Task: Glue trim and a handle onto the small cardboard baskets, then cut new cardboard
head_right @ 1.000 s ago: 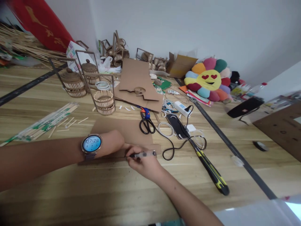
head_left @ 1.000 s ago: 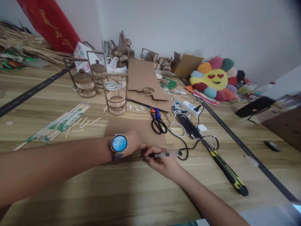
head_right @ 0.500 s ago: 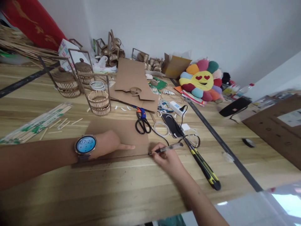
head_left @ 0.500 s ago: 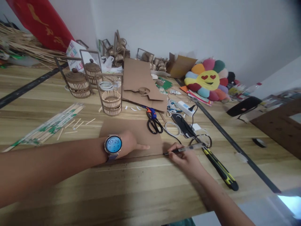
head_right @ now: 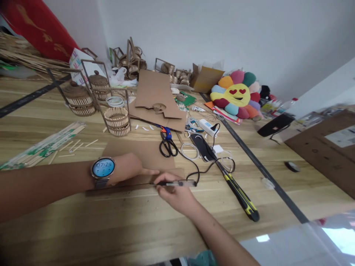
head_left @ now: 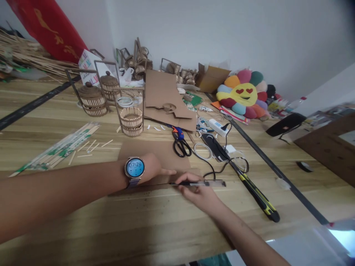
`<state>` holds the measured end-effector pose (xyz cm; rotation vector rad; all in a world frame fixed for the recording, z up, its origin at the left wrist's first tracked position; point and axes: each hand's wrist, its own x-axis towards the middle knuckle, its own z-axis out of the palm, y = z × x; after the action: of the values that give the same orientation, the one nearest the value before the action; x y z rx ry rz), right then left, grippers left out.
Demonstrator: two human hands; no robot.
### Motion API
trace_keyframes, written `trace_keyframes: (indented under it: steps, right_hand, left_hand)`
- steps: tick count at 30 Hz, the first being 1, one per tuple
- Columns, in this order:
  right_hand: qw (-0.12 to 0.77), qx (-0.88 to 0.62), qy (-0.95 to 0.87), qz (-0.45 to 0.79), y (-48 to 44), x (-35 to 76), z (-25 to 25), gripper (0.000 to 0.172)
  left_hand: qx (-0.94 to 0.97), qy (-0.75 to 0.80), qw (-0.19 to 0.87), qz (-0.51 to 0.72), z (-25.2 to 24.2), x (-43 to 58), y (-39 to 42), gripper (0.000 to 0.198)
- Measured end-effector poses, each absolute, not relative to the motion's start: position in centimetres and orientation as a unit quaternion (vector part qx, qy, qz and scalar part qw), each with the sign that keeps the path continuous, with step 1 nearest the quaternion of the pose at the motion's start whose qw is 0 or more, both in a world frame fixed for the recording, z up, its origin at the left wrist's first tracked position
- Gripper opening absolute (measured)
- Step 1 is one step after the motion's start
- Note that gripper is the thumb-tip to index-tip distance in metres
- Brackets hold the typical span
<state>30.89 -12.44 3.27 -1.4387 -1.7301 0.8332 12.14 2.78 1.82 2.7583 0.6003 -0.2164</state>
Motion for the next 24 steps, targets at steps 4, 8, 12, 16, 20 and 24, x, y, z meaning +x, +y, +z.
trace_keyframes:
  steps: [4, 8, 12, 16, 20, 24]
  right_hand:
    - [0.377, -0.518, -0.686, 0.345, -11.4, 28.8, 2.3, 0.01]
    - [0.386, -0.511, -0.683, 0.352, -11.0, 28.2, 1.7, 0.01]
    - [0.382, -0.526, -0.678, 0.343, -11.2, 28.9, 1.5, 0.011]
    - [0.349, -0.593, -0.655, 0.313, -12.1, 31.4, 2.2, 0.012]
    - [0.327, -0.676, -0.608, 0.256, -13.9, 35.4, 3.6, 0.016]
    - [0.332, -0.729, -0.575, 0.164, -15.3, 38.1, 4.9, 0.02]
  left_hand:
    - [0.964, 0.176, 0.089, -0.177, 4.3, 12.8, 1.6, 0.109]
    - [0.956, 0.165, 0.05, -0.239, 6.2, 13.4, 0.9, 0.111]
    - [0.946, 0.159, 0.029, -0.281, 6.9, 13.7, 0.9, 0.13]
    - [0.94, 0.161, 0.016, -0.302, 7.2, 13.9, 0.8, 0.14]
    - [0.934, 0.169, 0.015, -0.314, 7.2, 14.0, 0.9, 0.152]
    - [0.945, 0.148, 0.008, -0.291, 6.8, 13.5, 1.1, 0.152]
